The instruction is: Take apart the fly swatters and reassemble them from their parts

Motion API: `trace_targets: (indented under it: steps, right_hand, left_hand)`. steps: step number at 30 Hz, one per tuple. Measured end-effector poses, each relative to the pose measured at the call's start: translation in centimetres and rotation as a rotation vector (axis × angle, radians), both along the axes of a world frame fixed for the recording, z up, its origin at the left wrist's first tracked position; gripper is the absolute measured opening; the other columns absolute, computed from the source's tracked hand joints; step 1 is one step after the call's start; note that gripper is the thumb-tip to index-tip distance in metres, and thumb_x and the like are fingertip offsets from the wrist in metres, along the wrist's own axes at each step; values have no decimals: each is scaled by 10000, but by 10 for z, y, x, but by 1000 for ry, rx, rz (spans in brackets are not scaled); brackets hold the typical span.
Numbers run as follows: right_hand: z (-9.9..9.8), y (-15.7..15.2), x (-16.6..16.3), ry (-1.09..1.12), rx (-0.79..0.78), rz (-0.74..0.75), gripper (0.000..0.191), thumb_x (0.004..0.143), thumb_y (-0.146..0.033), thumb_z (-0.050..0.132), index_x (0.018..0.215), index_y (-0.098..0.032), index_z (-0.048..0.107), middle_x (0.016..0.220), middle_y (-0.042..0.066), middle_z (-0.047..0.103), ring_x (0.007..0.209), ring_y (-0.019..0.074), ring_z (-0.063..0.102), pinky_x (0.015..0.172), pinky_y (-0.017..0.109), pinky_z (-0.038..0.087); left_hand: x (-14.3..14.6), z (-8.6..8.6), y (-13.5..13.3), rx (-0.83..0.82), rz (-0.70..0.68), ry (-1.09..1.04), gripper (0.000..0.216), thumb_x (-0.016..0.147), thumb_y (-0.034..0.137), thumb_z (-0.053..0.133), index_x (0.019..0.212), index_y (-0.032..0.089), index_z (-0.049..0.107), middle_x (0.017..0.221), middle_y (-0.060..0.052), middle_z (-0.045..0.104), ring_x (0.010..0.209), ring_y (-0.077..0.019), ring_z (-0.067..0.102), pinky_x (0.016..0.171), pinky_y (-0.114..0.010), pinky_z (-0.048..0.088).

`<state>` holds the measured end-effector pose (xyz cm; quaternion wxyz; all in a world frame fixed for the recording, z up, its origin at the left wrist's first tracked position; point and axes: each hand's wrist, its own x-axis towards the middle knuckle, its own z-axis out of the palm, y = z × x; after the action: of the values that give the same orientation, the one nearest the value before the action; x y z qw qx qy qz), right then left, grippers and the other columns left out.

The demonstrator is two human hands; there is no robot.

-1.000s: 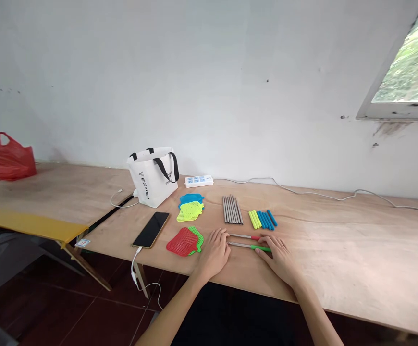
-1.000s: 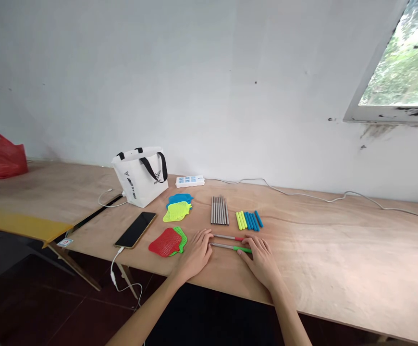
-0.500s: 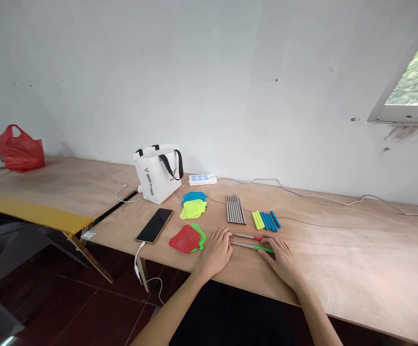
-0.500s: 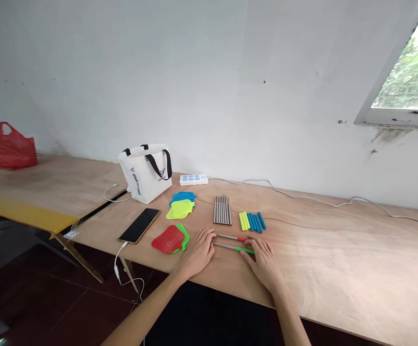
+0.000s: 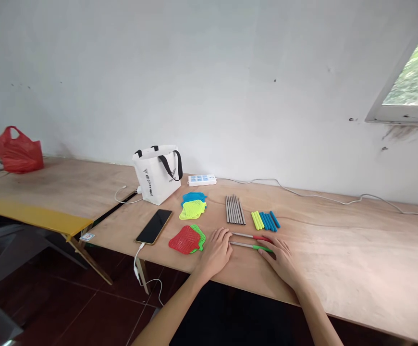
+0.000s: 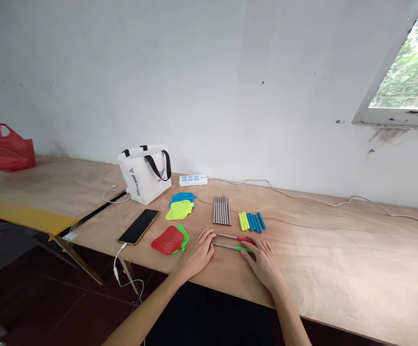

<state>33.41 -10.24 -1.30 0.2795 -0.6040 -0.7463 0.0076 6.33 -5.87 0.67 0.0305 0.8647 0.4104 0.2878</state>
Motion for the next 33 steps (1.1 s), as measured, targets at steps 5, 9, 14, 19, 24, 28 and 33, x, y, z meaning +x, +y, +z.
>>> trace_targets:
  steps: [5, 9, 14, 19, 24, 28, 33]
  right_hand:
    - [-6, 3, 3, 4, -9, 3, 396, 1003, -542, 453, 1312, -413, 665, 1363, 10, 629, 1274, 287, 560, 1088, 515, 451]
    - [-5, 3, 3, 9, -22, 1, 404, 1004, -546, 451, 1324, -413, 659, 1371, 15, 622, 1284, 295, 543, 1092, 530, 447]
    - [-4, 2, 2, 14, -26, 7, 404, 1004, -533, 463, 1345, -413, 643, 1346, 26, 628, 1267, 291, 552, 1092, 528, 450]
    - [-6, 2, 1, -13, -15, 7, 413, 1001, -521, 472, 1375, -423, 614, 1314, 37, 629, 1234, 284, 577, 1082, 516, 465]
    - [-3, 1, 0, -26, 12, 11, 447, 1003, -523, 464, 1410, -389, 591, 1390, 51, 574, 1301, 287, 533, 1100, 504, 459]
    - [-2, 0, -2, -38, 55, -6, 474, 994, -525, 482, 1438, -380, 563, 1529, 29, 470, 1386, 293, 457, 1132, 499, 440]
    - [-8, 1, -2, -62, 97, -67, 484, 986, -556, 475, 1407, -349, 595, 1629, 12, 351, 1407, 308, 434, 1130, 516, 445]
  left_hand:
    - [0, 3, -1, 0, 2, 20, 376, 957, 131, 462, 1295, 234, 590, 1410, -81, 559, 1376, -265, 479, 1156, -471, 416]
    - [0, 6, -2, -10, 8, 31, 379, 959, 132, 465, 1294, 230, 614, 1401, -91, 557, 1361, -270, 490, 1147, -470, 427]
    - [1, 8, -3, -6, 18, 42, 362, 978, 149, 452, 1298, 202, 614, 1400, -107, 554, 1353, -278, 493, 1138, -467, 439]
    - [2, 8, -4, -1, 39, 32, 331, 989, 175, 450, 1282, 184, 604, 1395, -125, 555, 1353, -291, 498, 1119, -482, 459]
    - [1, 9, -5, 27, 38, 33, 374, 987, 184, 459, 1349, 203, 549, 1459, -125, 516, 1414, -298, 452, 1131, -486, 457]
    - [1, 7, -4, 54, 44, 51, 445, 991, 192, 459, 1435, 197, 480, 1555, -120, 441, 1475, -303, 378, 1159, -507, 427]
    - [1, 5, -3, 59, 45, 87, 451, 1007, 214, 447, 1457, 183, 465, 1632, -114, 350, 1503, -301, 332, 1167, -509, 411]
